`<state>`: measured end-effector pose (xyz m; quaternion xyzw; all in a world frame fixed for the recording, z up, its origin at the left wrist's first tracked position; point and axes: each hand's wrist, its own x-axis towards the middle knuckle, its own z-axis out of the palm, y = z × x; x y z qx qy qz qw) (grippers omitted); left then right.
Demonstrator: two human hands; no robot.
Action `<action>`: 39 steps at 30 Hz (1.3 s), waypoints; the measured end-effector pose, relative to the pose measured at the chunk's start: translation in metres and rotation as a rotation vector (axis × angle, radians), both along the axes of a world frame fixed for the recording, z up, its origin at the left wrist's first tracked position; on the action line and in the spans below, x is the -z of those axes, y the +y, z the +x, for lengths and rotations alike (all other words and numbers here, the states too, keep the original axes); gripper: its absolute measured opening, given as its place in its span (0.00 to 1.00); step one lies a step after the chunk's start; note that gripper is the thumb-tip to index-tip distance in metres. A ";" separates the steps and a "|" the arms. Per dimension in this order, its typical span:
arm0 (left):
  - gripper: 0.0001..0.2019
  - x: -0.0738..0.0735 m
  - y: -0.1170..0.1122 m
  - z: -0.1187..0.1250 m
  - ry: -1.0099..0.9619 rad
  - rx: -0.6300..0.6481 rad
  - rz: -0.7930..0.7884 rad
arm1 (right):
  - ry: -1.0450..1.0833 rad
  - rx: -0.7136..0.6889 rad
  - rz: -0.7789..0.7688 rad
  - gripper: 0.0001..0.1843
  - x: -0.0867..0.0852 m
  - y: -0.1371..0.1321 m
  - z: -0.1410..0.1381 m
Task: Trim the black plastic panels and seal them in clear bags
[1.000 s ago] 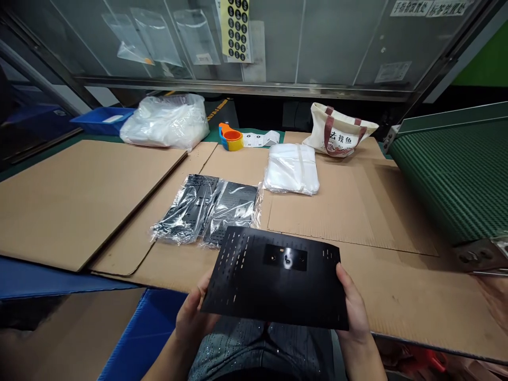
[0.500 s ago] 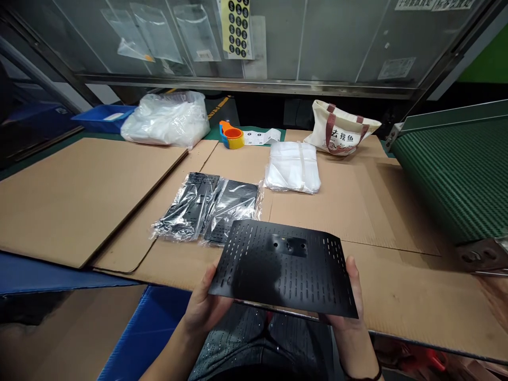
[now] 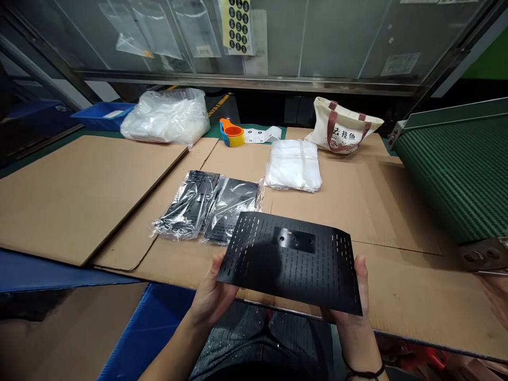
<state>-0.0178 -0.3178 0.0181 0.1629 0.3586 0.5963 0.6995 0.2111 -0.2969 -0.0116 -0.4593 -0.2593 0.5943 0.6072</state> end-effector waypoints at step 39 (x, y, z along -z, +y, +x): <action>0.18 0.019 0.002 -0.013 0.532 -0.281 0.092 | 0.294 -0.224 -0.107 0.23 -0.023 -0.007 -0.019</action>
